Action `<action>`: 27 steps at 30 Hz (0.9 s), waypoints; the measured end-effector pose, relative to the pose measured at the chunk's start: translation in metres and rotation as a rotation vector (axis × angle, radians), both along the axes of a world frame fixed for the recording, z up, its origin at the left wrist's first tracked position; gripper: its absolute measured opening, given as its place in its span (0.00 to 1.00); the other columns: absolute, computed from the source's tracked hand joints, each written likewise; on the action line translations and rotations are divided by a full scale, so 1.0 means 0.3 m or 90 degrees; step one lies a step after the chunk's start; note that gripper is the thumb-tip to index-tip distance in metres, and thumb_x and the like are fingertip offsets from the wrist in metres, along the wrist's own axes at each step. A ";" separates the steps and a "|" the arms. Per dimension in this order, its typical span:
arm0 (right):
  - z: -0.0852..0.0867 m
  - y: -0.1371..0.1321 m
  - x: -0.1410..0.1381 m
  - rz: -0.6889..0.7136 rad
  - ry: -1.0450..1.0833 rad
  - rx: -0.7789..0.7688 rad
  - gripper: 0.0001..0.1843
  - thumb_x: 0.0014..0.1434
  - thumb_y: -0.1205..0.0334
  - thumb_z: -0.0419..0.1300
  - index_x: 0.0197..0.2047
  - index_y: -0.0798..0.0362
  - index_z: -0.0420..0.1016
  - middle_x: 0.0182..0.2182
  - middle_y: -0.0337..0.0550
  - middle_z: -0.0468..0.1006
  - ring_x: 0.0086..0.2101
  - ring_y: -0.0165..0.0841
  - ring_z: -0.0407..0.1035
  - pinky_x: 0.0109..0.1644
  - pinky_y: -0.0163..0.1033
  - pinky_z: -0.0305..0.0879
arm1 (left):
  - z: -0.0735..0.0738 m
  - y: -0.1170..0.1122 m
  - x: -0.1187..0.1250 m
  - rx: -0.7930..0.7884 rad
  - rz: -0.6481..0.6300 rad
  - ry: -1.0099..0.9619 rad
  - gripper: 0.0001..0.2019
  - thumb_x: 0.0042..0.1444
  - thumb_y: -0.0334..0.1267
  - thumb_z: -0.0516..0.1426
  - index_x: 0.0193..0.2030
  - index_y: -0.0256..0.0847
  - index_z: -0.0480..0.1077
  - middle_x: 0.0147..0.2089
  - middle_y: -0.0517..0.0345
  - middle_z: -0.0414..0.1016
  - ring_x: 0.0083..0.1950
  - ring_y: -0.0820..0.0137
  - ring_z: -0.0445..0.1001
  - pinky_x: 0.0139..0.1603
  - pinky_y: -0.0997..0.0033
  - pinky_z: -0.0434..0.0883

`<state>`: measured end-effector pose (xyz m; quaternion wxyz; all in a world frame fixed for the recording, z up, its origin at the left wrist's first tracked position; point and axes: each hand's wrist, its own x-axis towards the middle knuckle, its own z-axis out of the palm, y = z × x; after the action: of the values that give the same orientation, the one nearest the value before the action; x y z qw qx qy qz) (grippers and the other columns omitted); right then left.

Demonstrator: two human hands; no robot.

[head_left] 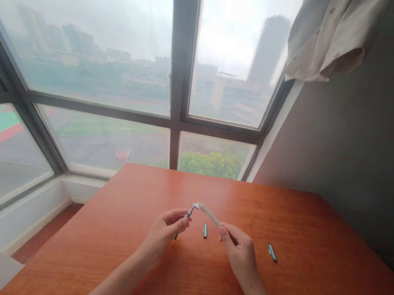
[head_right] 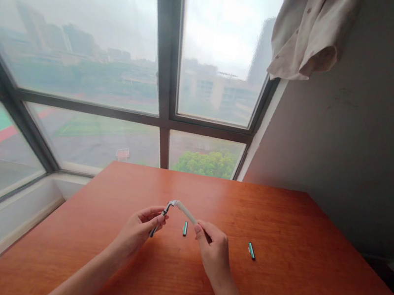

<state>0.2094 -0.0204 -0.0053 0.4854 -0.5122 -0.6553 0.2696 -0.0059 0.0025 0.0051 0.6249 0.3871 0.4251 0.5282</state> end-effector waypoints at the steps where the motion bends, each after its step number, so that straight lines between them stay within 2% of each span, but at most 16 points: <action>1: 0.000 0.001 0.001 -0.008 0.004 -0.004 0.18 0.63 0.52 0.52 0.33 0.55 0.77 0.23 0.40 0.71 0.26 0.32 0.66 0.30 0.32 0.59 | 0.000 0.000 0.001 -0.002 0.001 -0.005 0.17 0.41 0.41 0.69 0.39 0.38 0.77 0.34 0.51 0.79 0.33 0.71 0.72 0.36 0.73 0.66; 12: 0.010 -0.004 -0.005 0.017 0.036 -0.011 0.17 0.62 0.52 0.54 0.38 0.55 0.78 0.26 0.41 0.75 0.28 0.33 0.68 0.31 0.32 0.61 | 0.009 -0.013 0.003 -0.018 -0.052 -0.027 0.17 0.45 0.42 0.67 0.42 0.36 0.77 0.37 0.48 0.78 0.34 0.71 0.71 0.37 0.73 0.67; 18: -0.001 0.003 0.000 -0.008 0.026 -0.014 0.17 0.62 0.52 0.54 0.37 0.55 0.78 0.26 0.41 0.75 0.28 0.33 0.69 0.32 0.33 0.62 | 0.015 -0.011 0.003 -0.034 -0.047 -0.029 0.17 0.44 0.42 0.67 0.41 0.36 0.77 0.37 0.48 0.78 0.33 0.72 0.71 0.37 0.73 0.67; 27: 0.000 0.000 -0.002 0.001 0.017 -0.007 0.18 0.62 0.52 0.54 0.37 0.55 0.79 0.26 0.42 0.75 0.28 0.33 0.69 0.31 0.32 0.63 | 0.013 -0.015 0.003 -0.038 -0.047 -0.027 0.18 0.43 0.43 0.68 0.40 0.37 0.78 0.36 0.48 0.79 0.33 0.72 0.72 0.37 0.73 0.67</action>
<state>0.2089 -0.0203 -0.0053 0.4909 -0.5105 -0.6480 0.2803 -0.0049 -0.0020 0.0090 0.6641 0.3722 0.4127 0.5001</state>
